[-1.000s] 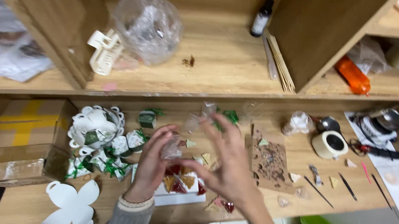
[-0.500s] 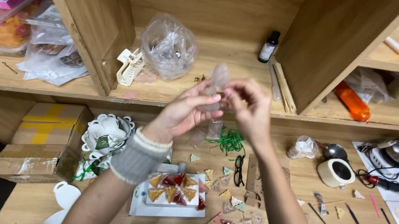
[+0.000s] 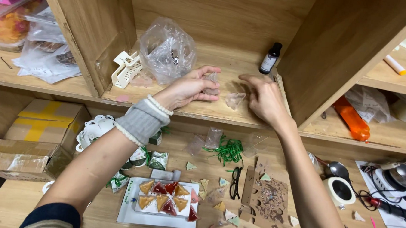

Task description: Organize and sort various small packaged items and supplies on a workshop table and shelves.

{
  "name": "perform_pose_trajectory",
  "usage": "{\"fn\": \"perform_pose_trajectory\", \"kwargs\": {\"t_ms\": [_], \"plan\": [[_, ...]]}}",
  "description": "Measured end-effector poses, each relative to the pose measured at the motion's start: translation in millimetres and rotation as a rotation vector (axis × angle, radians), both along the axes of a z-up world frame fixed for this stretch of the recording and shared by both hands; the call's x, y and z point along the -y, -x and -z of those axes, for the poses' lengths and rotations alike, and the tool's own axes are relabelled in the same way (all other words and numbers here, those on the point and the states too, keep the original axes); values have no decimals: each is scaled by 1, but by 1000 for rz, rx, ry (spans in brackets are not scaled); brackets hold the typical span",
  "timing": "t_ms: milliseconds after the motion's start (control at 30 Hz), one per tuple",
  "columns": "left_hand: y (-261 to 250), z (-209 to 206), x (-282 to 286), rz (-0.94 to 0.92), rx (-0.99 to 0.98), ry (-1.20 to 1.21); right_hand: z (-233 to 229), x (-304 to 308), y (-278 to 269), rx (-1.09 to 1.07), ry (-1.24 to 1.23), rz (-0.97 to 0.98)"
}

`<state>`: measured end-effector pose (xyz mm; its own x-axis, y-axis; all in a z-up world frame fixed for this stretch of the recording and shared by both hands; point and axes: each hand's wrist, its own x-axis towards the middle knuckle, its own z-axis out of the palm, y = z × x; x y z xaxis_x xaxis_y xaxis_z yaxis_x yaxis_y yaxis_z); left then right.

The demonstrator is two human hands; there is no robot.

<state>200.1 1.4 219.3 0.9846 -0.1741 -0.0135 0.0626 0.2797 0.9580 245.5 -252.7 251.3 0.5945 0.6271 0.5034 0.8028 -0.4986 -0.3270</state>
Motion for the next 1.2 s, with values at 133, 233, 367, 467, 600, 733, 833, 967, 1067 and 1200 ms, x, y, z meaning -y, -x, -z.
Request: {"fn": "perform_pose_trajectory", "kwargs": {"t_ms": [133, 233, 367, 467, 600, 733, 833, 967, 1067, 1200], "plan": [[-7, 14, -15, -77, 34, 24, -44, -26, 37, -29, 313, 181], [-1, 20, -21, -112, 125, 89, -53, -44, 46, -311, 433, 232], [4, 25, -24, -217, 182, 245, -21, -79, -56, -86, 360, -30], [-4, 32, -26, -355, 236, 222, -12, -120, -101, -173, 300, -99], [-6, 34, -29, -463, 263, 262, 4, -151, -123, -181, 226, -97], [-9, 38, -27, -425, 267, 256, -37, -120, -47, -321, 24, -314], [-7, 41, -26, -345, 288, 276, -34, -108, -5, -143, 86, -380], [12, 20, -15, -273, 309, 87, -14, -97, -16, -7, 33, -366], [3, 26, -16, -165, 323, 109, -12, -86, -34, -136, -20, -329], [-22, 61, -24, -230, 384, 17, -34, -75, -49, -348, -48, -226]]}}
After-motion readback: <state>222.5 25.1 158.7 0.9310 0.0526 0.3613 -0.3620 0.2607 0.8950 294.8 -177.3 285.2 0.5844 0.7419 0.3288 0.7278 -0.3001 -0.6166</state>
